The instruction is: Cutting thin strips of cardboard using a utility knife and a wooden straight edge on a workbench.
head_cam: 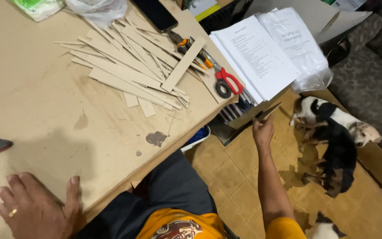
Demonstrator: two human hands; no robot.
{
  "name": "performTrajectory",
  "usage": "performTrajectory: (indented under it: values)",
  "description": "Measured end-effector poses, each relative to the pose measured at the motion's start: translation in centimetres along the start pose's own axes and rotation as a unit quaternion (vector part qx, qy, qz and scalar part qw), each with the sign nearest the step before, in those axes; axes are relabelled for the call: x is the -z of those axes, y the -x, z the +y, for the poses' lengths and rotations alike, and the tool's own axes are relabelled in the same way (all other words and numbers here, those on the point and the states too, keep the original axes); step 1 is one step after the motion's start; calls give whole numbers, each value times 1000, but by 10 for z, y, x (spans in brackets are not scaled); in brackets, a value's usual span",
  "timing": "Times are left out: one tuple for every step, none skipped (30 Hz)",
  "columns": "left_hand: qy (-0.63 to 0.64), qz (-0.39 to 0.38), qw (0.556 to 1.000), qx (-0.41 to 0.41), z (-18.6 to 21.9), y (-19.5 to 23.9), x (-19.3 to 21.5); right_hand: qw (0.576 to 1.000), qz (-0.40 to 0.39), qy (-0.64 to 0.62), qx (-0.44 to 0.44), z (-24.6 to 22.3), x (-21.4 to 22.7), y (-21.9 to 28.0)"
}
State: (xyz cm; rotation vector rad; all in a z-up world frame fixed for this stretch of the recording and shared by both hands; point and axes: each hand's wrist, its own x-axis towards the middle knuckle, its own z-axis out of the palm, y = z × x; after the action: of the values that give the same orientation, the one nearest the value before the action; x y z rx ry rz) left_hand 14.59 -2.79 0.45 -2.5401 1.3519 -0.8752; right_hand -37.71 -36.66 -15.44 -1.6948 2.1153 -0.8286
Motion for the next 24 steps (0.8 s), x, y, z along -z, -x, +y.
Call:
performTrajectory:
  values:
    - [4,2,1000,1,1,0,2,1000,19,-13,-15,3,-2,-7]
    - [8,7,1000,0,2,-1,3,998,39,-27,-31,6,-4,-15]
    - [8,7,1000,-3,-1,0,4,998,40,-27,-34,12,-5,-12]
    - [14,14,1000,-7,-1,-1,4,999,28,-13,-34,14,-6,-17]
    - [20,20,1000,-11,-2,-3,3,999,16,2,-35,16,-8,-21]
    - [20,20,1000,-6,-1,-4,3,999,16,1,-31,16,-7,-24]
    - [20,30,999,-3,0,-6,4,1000,20,3,-20,17,-6,-26]
    - [19,35,999,-5,0,-5,5,1000,21,9,-15,23,-4,-21]
    - [18,31,999,-7,-1,-1,5,1000,18,12,-16,24,-4,-21]
    - [4,26,1000,-5,0,-1,4,999,9,17,-34,25,-2,-23]
    - [-10,20,1000,-3,0,-2,3,998,1,22,-51,26,0,-25]
    - [-8,23,1000,-3,0,-1,0,998,3,21,-52,26,2,-26]
    - [-7,28,1000,-5,0,-1,-2,998,-9,24,-53,26,4,-27]
    - [-6,33,999,-7,-1,0,-4,998,-23,27,-55,26,6,-26]
    - [-5,35,999,-7,-2,0,-6,998,-21,26,-56,32,7,-26]
    - [4,34,999,0,-1,1,-8,997,-31,35,-69,37,6,-28]
    - [14,33,999,6,-1,1,-11,995,-41,43,-82,41,5,-30]
    - [12,32,999,10,1,-1,-7,995,-44,43,-78,56,4,-33]
    - [17,18,1000,9,3,-2,-4,995,-36,44,-79,71,3,-36]
    - [19,2,1000,12,3,-1,0,996,-33,45,-76,83,-3,-39]
    - [13,-2,1000,19,3,-2,5,996,-40,44,-69,94,-2,-43]
    - [9,-22,1000,16,3,-4,9,996,27,74,-37,108,-1,-45]
    - [5,-41,999,13,3,-6,14,990,93,102,-4,121,1,-47]
    - [1,-43,999,21,3,-6,16,991,89,99,3,75,19,-34]
